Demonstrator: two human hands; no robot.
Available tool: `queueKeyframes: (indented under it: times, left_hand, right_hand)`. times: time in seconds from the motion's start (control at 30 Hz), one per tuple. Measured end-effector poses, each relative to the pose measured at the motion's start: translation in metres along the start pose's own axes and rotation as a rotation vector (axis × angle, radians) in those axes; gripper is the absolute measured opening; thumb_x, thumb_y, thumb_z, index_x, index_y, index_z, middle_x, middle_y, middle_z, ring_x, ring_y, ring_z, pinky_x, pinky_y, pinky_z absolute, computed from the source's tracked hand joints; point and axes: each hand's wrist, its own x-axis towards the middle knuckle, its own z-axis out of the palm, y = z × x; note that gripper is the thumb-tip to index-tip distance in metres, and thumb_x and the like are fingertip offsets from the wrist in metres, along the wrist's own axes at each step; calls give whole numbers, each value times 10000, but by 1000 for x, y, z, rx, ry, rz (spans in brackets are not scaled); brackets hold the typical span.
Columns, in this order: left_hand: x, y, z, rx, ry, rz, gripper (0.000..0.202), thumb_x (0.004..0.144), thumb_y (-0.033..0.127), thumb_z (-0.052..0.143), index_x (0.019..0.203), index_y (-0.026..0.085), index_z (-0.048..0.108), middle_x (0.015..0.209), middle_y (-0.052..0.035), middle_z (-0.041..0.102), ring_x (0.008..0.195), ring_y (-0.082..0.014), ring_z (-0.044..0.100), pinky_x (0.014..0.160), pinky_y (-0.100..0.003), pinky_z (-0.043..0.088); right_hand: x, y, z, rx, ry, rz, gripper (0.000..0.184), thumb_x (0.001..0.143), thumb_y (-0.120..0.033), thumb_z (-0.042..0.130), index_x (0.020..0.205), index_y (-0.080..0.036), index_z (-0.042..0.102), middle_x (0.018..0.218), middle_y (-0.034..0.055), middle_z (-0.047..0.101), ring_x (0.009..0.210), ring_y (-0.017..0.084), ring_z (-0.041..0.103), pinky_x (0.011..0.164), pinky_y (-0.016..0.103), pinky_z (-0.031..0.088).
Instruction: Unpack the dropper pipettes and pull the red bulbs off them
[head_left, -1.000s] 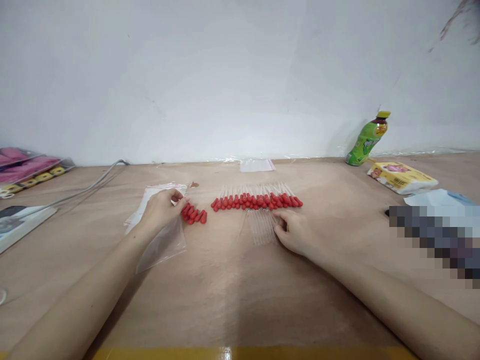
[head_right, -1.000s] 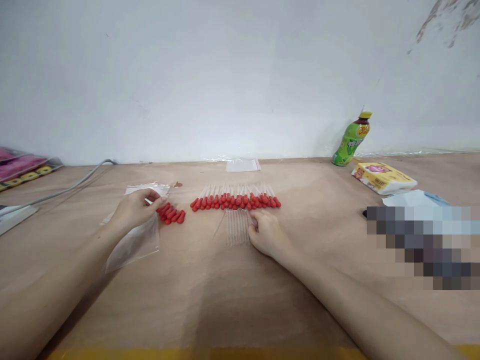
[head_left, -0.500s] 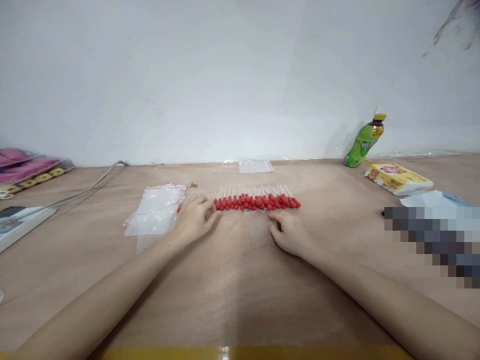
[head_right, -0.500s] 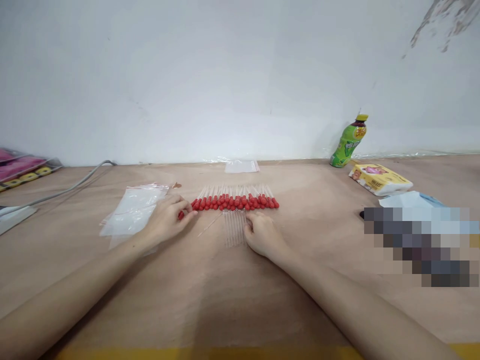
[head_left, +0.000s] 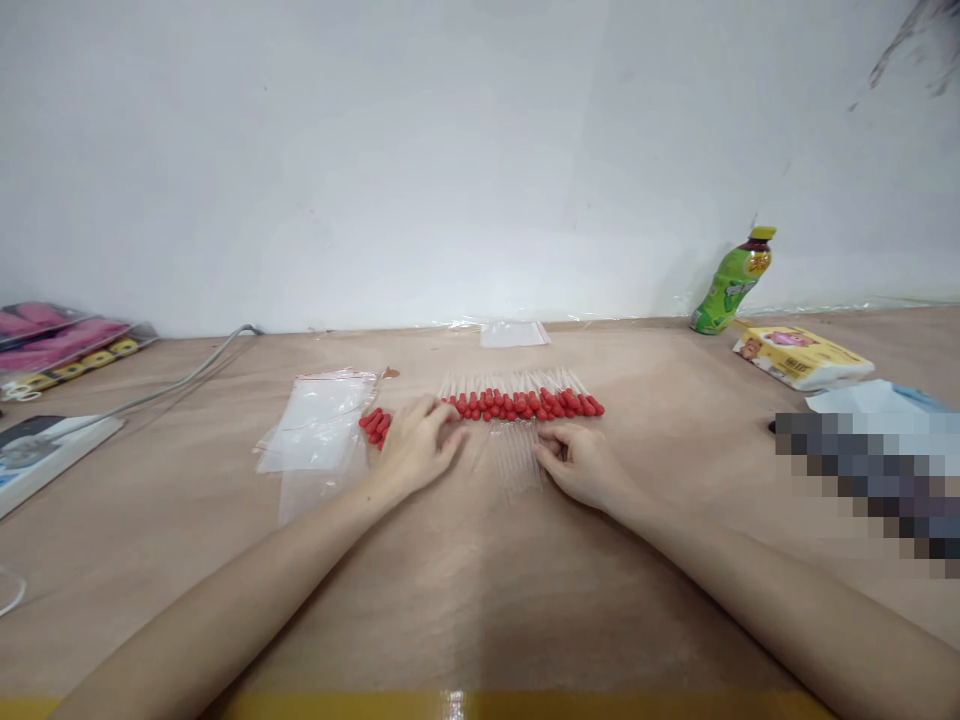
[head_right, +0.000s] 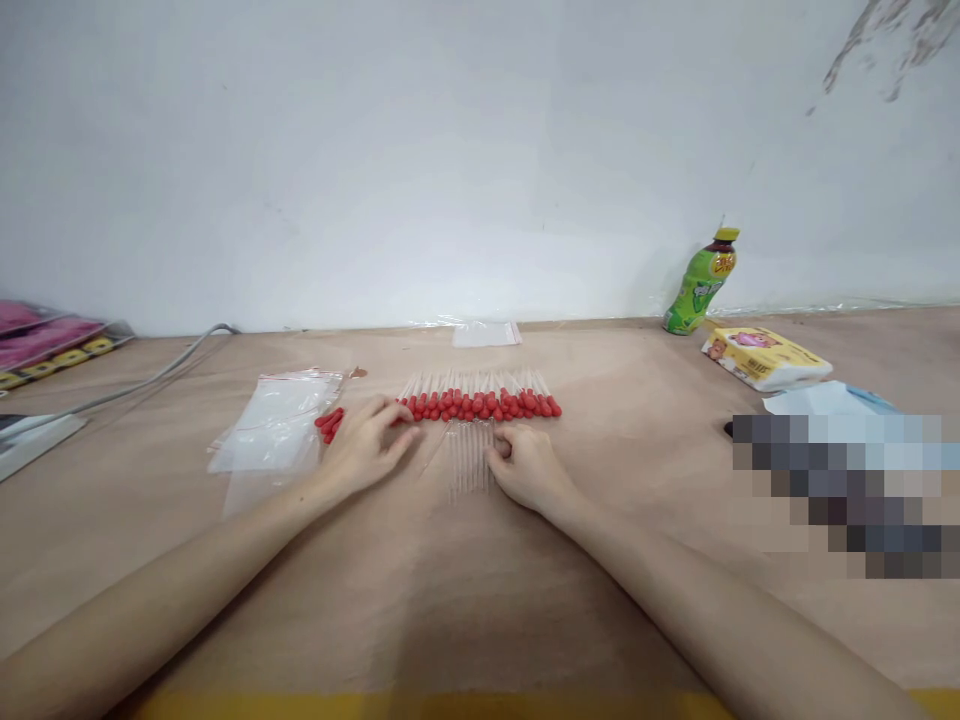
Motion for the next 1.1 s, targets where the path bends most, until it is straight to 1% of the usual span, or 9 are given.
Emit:
queueKeyframes:
  times: [0.07, 0.13, 0.23, 0.43, 0.53, 0.7, 0.87, 0.97, 1.1]
  left_hand:
    - [13, -8, -1, 91, 34, -96, 243, 822, 402, 457, 851, 181, 554, 869, -68, 562, 874, -229, 513, 776, -350, 375]
    - [24, -15, 1, 149, -9, -148, 304, 803, 470, 461, 794, 178, 547, 809, -67, 576, 843, -243, 528, 792, -374, 370]
    - [32, -20, 6, 154, -87, -159, 343, 804, 501, 435, 741, 180, 536, 770, -61, 603, 798, -245, 556, 799, -399, 364]
    - [31, -18, 9, 145, -75, -194, 264, 828, 380, 413, 733, 173, 547, 762, -74, 626, 768, -244, 571, 754, -394, 375]
    - [32, -18, 8, 143, -58, -185, 229, 812, 341, 430, 726, 165, 548, 787, -87, 612, 811, -256, 560, 771, -396, 373]
    - [33, -18, 10, 88, -68, -174, 159, 753, 311, 496, 754, 161, 548, 793, -72, 595, 761, -219, 566, 661, -319, 411]
    - [33, -18, 11, 75, 16, -234, 186, 799, 289, 422, 723, 155, 527, 771, -88, 587, 786, -238, 555, 688, -351, 409]
    - [30, -20, 8, 46, 83, -269, 175, 816, 280, 406, 764, 154, 516, 782, -81, 582, 795, -219, 548, 688, -334, 418]
    - [11, -17, -1, -146, 181, -237, 166, 832, 294, 417, 816, 162, 516, 787, -42, 583, 728, -166, 548, 667, -295, 431]
  right_hand:
    - [-1, 3, 0, 16, 29, 21, 135, 734, -215, 461, 676, -157, 568, 568, -9, 531, 512, 109, 455, 528, 226, 310]
    - [-1, 6, 1, 25, 53, 38, 172, 733, -210, 465, 788, -144, 613, 601, 3, 558, 523, 117, 476, 537, 233, 337]
    - [-2, 11, 2, 34, 84, 28, 236, 736, -216, 474, 899, -127, 620, 658, 25, 584, 548, 125, 496, 539, 241, 368]
    - [-3, 13, 5, 81, 139, -13, 233, 741, -226, 487, 911, -120, 607, 746, 59, 610, 602, 134, 532, 562, 254, 424]
    - [-3, 12, 5, 81, 133, 12, 241, 742, -211, 476, 919, -111, 606, 702, 51, 608, 574, 130, 529, 561, 256, 427]
    - [-3, 12, 4, 110, 106, 29, 248, 758, -217, 456, 933, -121, 604, 632, 21, 591, 518, 117, 509, 528, 244, 410]
    - [-4, 14, 5, 101, 117, 27, 251, 748, -227, 480, 940, -112, 595, 627, 22, 579, 543, 126, 517, 548, 251, 413]
    - [-4, 16, 5, 88, 152, -8, 241, 750, -235, 490, 936, -117, 587, 658, 28, 571, 564, 131, 512, 577, 267, 425]
    - [-1, 22, 7, 102, 247, -54, 256, 769, -249, 493, 976, -124, 575, 748, 55, 565, 578, 130, 491, 601, 287, 439]
